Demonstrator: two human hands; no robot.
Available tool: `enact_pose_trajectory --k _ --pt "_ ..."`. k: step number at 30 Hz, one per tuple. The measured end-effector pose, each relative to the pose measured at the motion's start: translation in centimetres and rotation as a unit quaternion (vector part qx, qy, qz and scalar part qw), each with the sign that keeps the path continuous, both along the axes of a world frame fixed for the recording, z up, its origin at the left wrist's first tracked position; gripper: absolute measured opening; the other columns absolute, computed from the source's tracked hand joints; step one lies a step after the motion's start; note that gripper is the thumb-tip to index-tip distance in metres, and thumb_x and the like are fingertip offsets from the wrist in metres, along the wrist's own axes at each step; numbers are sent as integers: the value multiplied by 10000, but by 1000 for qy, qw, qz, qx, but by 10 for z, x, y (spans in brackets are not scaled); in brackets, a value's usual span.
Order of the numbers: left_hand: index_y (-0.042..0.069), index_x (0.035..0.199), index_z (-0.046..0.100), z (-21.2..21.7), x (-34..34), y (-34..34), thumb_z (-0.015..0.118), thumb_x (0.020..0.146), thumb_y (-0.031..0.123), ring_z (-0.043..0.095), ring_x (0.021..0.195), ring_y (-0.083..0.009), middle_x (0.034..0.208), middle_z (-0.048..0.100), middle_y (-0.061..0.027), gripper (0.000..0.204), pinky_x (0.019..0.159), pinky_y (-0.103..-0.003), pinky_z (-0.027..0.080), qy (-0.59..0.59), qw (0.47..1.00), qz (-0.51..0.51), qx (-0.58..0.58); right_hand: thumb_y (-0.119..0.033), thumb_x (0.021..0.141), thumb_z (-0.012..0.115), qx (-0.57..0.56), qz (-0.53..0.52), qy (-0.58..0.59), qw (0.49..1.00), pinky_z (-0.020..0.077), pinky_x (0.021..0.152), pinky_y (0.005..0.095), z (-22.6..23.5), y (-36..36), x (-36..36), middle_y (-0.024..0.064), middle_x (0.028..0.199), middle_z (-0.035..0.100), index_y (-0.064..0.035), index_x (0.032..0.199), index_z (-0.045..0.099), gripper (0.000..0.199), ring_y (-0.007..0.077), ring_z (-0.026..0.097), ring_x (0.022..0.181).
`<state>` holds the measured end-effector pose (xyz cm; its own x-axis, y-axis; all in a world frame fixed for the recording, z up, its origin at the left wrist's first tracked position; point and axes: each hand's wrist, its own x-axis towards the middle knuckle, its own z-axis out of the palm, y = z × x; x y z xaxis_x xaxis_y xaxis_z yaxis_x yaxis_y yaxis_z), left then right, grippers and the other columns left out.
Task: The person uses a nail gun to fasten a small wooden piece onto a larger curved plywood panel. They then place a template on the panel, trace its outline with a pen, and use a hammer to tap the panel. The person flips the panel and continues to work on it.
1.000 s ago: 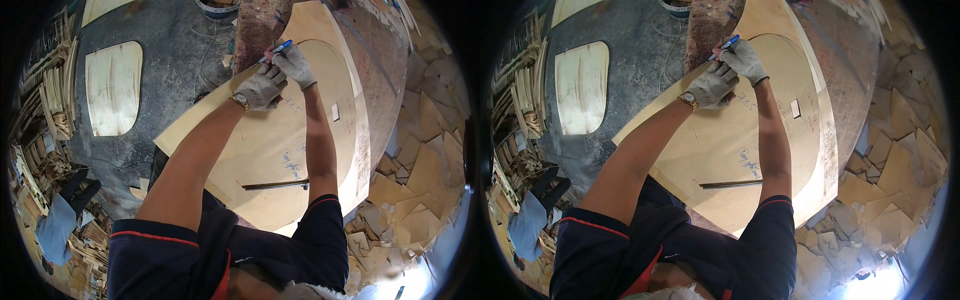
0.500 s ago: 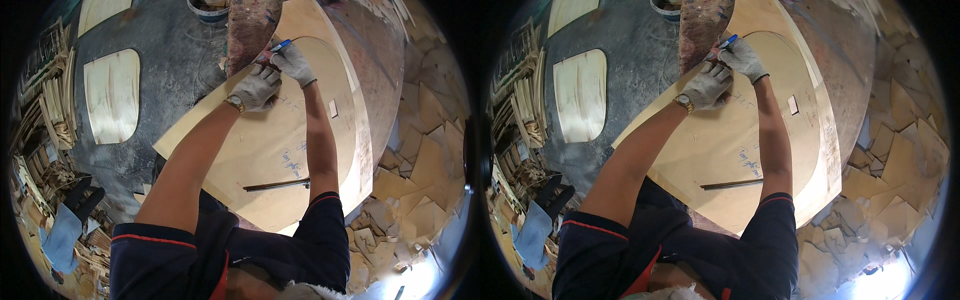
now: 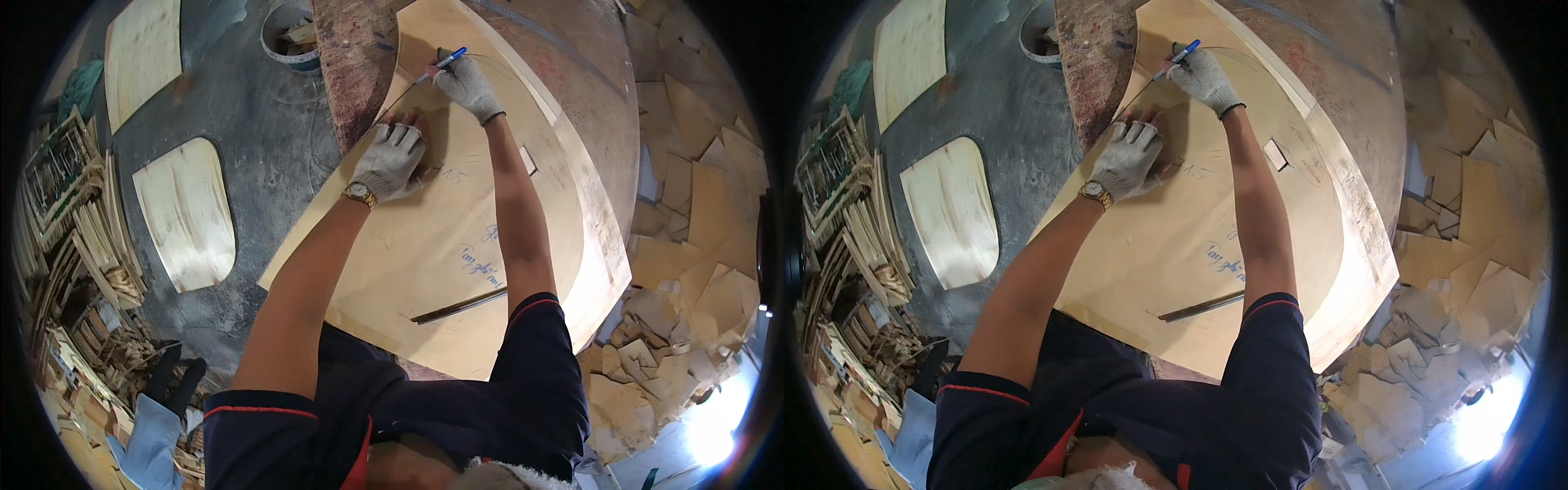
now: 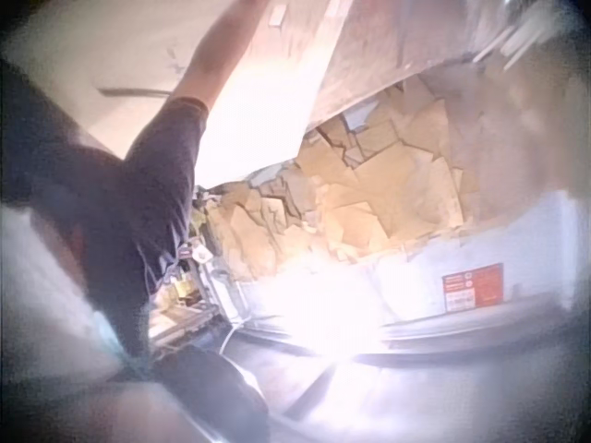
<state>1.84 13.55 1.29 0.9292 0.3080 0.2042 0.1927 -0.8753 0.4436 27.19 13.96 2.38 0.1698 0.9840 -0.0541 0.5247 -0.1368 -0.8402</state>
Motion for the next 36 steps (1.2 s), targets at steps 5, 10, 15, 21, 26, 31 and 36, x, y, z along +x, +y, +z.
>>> enact_pose_trajectory --k 5,10,15,21,26,31,36 --pt "1 1149 630 -2 1 0 668 878 397 395 1438 -368 1430 496 -214 481 1200 -556 286 6 1000 -3 15 -305 977 639 22 -86 -67 994 491 686 347 -8 2 32 72 781 675 -21 977 650 284 188 632 725" --pt "-3 1165 629 -3 2 -2 660 883 403 398 1438 -372 1438 495 -209 495 1196 -566 290 33 999 -8 25 -310 975 640 12 -146 -83 986 496 689 352 -16 2 61 74 755 675 -19 949 657 293 194 645 725" --pt "1 1169 627 -4 2 0 661 879 418 430 1412 -378 1427 511 -208 509 1173 -589 310 6 997 -10 80 -359 935 669 17 -200 -71 977 511 751 412 -26 -3 65 154 824 706 -6 995 687 358 312 689 816" --pt "8 1168 611 5 51 -5 685 852 405 510 1255 -401 1328 549 -232 512 1070 -552 399 10 998 7 54 -391 921 667 42 -189 -58 979 498 731 436 -28 -3 60 197 800 678 -3 936 656 389 392 647 790" --pt "37 1231 605 -1 135 8 701 845 410 500 1226 -363 1239 559 -184 545 1032 -506 420 -17 999 -27 42 -334 928 695 18 -188 -25 982 500 725 365 -19 -4 59 104 812 676 -10 967 681 327 196 617 769" --pt "42 1214 619 -13 148 8 678 863 448 509 1229 -355 1261 567 -171 540 1019 -511 428 56 994 -28 93 -310 914 711 20 -204 0 979 492 729 366 -15 -16 72 107 770 645 -4 933 648 314 223 594 750" --pt "30 1153 624 -12 149 7 665 874 458 512 1258 -368 1333 565 -197 512 1044 -515 416 -10 988 -17 151 -268 919 689 71 -227 37 971 484 711 360 -14 -39 99 105 803 665 -13 943 653 258 197 596 758"
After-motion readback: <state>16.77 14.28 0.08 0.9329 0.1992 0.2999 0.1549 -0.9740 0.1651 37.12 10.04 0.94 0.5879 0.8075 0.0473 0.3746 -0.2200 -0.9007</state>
